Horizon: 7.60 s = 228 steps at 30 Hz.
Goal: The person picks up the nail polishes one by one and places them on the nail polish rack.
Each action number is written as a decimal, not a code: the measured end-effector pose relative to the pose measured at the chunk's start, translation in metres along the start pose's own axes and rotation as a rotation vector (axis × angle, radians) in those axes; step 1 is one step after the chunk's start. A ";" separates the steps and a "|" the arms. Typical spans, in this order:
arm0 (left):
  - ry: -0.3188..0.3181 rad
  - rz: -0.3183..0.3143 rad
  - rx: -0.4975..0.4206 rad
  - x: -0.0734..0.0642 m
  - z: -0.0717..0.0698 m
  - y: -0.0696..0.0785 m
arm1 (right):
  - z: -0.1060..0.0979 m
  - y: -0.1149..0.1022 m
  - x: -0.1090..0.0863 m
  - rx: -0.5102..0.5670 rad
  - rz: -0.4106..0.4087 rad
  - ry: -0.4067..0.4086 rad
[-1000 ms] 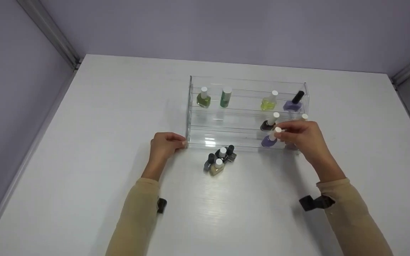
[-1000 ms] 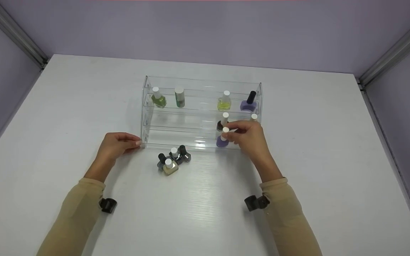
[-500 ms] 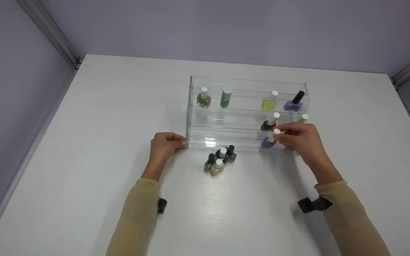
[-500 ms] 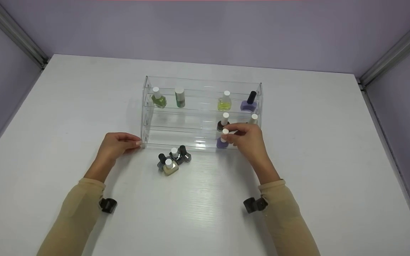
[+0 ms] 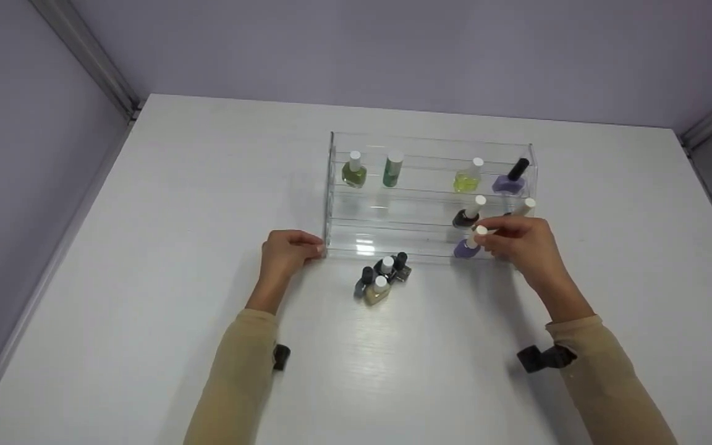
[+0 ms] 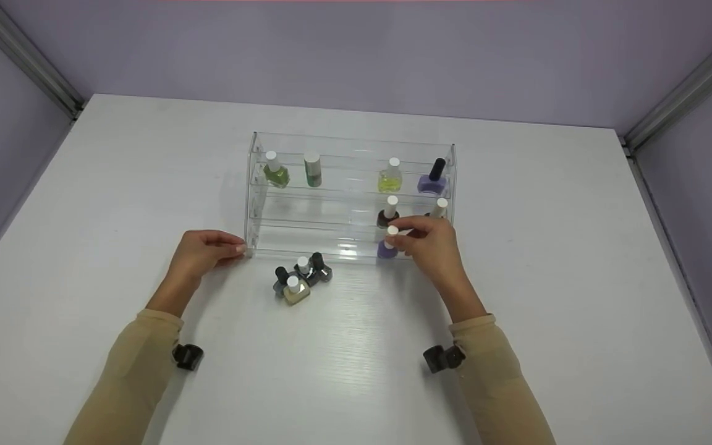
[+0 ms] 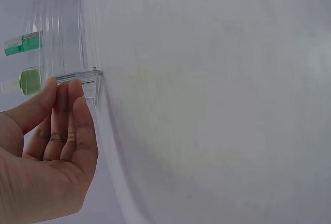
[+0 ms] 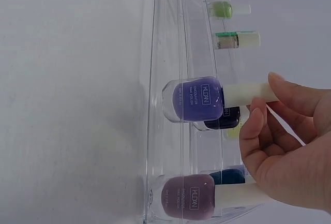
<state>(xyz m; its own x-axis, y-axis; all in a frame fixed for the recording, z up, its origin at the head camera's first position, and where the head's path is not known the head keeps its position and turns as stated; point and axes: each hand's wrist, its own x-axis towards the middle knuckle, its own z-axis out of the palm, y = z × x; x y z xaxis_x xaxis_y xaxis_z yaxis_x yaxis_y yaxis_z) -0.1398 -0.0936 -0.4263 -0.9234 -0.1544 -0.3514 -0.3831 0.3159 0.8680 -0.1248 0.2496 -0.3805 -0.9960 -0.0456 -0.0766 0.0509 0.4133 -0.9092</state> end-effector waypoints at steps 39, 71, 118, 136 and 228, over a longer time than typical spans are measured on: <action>-0.007 -0.003 -0.004 -0.001 0.000 0.001 | 0.002 0.004 -0.004 0.020 -0.019 -0.035; -0.009 -0.007 0.014 0.000 0.000 0.002 | -0.002 -0.003 -0.004 0.011 -0.027 -0.061; 0.001 -0.028 0.041 0.001 -0.002 0.002 | -0.074 0.013 -0.004 0.190 -0.020 0.098; 0.001 -0.037 0.034 0.002 -0.001 0.002 | -0.075 0.051 0.001 0.185 0.140 0.055; 0.013 -0.002 0.044 0.001 0.000 0.000 | -0.064 0.074 0.005 0.273 0.208 0.011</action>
<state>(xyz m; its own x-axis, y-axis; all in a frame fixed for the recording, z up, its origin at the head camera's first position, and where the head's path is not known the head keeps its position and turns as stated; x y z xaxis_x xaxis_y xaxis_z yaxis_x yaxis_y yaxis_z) -0.1407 -0.0933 -0.4265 -0.9222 -0.1674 -0.3485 -0.3862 0.3560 0.8509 -0.1305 0.3386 -0.4222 -0.9629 0.0240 -0.2688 0.2692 0.1538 -0.9507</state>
